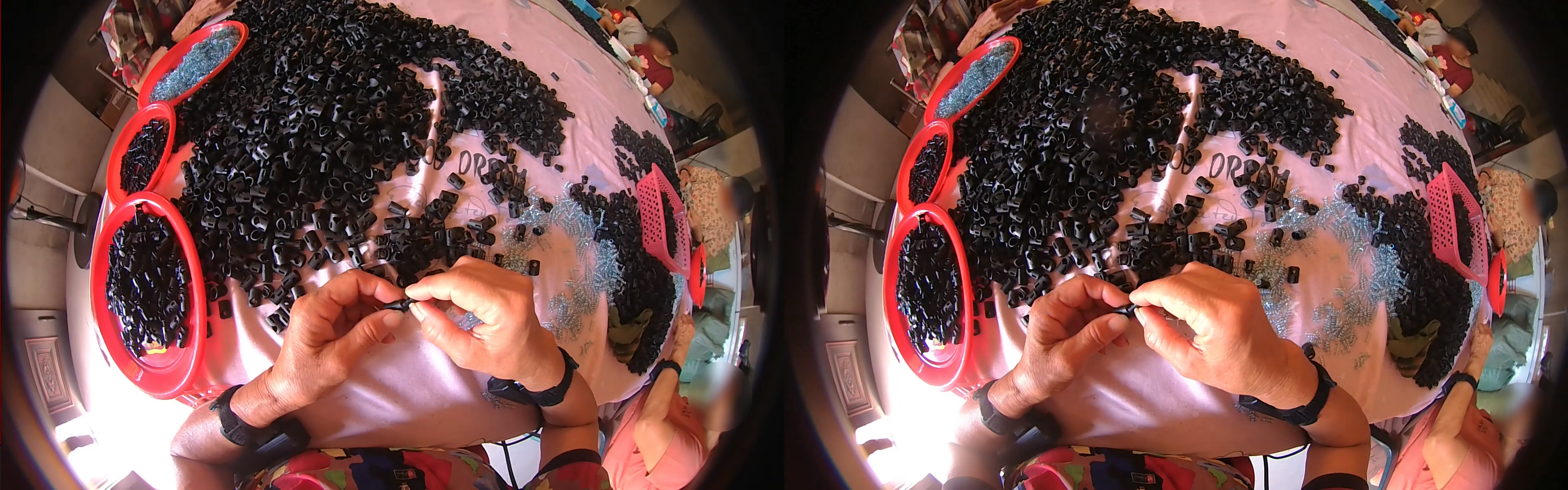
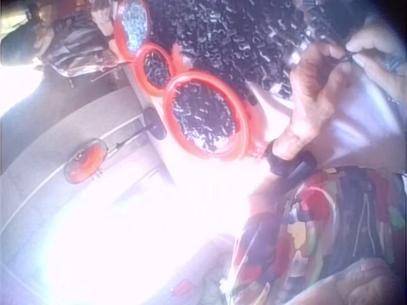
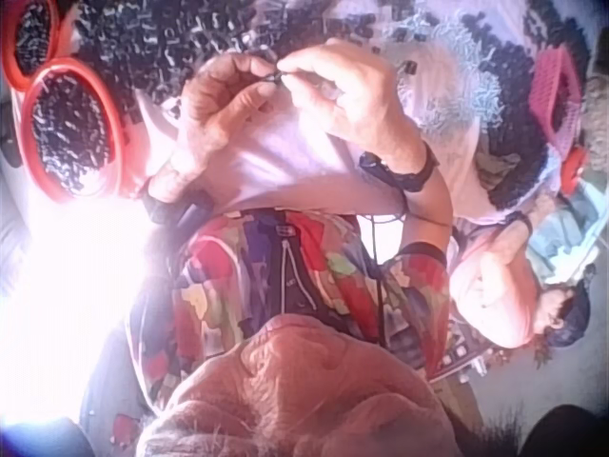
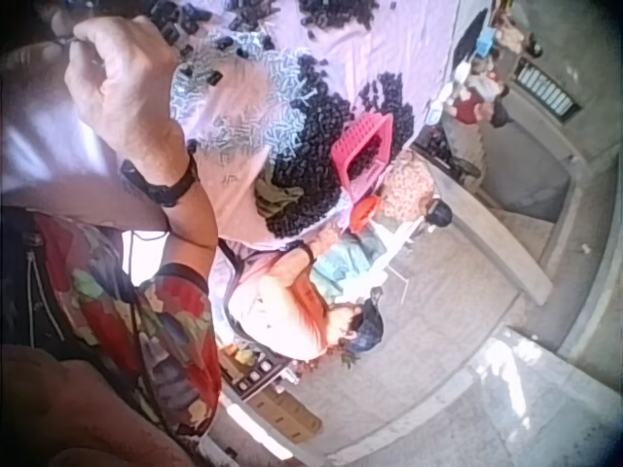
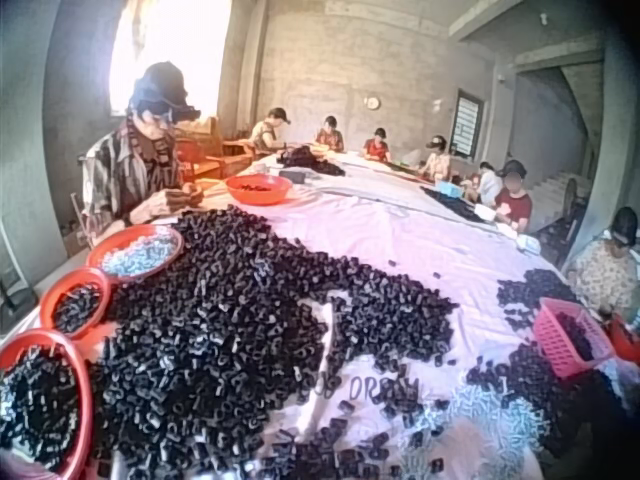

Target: Threading small black circular components onto a thin metal wire.

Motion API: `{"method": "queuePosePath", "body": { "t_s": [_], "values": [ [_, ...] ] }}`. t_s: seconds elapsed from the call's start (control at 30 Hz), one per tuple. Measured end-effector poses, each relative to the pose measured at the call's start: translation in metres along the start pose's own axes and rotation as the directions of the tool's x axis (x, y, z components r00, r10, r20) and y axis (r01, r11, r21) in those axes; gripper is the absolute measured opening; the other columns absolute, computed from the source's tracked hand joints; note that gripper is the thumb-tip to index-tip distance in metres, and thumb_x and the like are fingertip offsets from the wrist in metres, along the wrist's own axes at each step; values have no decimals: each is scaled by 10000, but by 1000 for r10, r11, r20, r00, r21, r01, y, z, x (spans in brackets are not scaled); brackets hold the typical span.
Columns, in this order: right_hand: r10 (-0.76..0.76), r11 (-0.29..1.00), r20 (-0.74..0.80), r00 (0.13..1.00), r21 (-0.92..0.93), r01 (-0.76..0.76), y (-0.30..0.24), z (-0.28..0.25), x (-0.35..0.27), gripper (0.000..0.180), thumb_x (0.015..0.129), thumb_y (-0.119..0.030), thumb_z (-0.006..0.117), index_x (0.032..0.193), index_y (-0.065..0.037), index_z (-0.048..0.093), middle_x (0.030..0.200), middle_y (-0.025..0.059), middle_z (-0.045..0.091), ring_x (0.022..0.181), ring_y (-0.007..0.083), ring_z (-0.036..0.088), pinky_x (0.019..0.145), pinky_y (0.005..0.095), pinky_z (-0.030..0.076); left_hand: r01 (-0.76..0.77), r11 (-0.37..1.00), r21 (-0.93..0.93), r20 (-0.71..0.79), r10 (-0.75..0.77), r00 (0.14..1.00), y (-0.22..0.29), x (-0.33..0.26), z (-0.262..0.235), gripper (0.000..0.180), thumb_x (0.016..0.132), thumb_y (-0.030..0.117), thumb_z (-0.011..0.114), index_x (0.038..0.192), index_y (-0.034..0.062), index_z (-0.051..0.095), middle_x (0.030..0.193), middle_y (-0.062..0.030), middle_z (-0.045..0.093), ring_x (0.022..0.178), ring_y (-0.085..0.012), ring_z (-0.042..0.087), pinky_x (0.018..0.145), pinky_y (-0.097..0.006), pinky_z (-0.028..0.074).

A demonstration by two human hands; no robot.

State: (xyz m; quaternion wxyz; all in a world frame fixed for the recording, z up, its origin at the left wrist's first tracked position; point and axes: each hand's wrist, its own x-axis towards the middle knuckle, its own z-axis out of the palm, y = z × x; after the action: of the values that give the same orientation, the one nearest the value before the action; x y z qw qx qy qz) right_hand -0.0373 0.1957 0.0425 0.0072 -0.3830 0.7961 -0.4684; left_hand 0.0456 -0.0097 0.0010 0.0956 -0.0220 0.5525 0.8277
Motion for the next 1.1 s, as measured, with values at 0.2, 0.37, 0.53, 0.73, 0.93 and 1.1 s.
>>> {"method": "queuePosePath", "body": {
  "t_s": [0.2,0.37,0.53,0.73,0.93,1.1],
  "values": [
    [-37,999,8,999,-9,37,2,2,0,196,803,29,801,974,-38,732,809,95,720,680,275,670,602,377,533,52,989,140,-4,-52,999,6,-2,2,219,1061,53,677,1253,-41,626,1006,-30,708,880,-69,659,813,-240,573],
    [-85,996,17,996,-14,86,6,4,0,197,790,35,795,945,-48,707,761,80,677,650,271,635,587,379,514,-24,975,222,-22,30,999,2,-4,3,173,1035,7,694,1196,-37,648,945,-13,714,815,-47,676,738,-217,575],
    [-84,996,17,996,-3,84,6,6,-1,208,774,45,796,923,-54,690,740,76,653,644,271,624,582,377,507,-39,951,307,-41,54,998,2,-4,3,139,1015,-7,711,1144,-32,666,897,-16,724,788,-46,693,699,-222,579],
    [-82,996,74,994,-17,84,7,3,-3,196,783,61,804,952,-6,732,853,103,745,688,240,674,619,341,535,-58,910,410,-51,86,995,2,-5,5,145,988,-15,735,1116,-31,669,871,-42,737,784,-69,715,696,-243,583],
    [-79,997,49,996,-10,80,6,5,-3,179,796,61,795,951,2,729,860,105,744,691,233,675,611,338,535,-99,876,472,-72,151,986,2,-7,11,145,975,-32,732,1105,-32,667,875,-62,742,793,-81,721,698,-258,585],
    [-7,1000,-23,1000,17,7,8,14,-6,192,789,51,784,927,-41,688,749,90,654,665,282,637,594,387,519,-121,843,525,-63,180,982,2,-4,10,152,987,-20,723,1123,-37,657,886,-60,744,803,-71,709,696,-252,577]
  ]
}}
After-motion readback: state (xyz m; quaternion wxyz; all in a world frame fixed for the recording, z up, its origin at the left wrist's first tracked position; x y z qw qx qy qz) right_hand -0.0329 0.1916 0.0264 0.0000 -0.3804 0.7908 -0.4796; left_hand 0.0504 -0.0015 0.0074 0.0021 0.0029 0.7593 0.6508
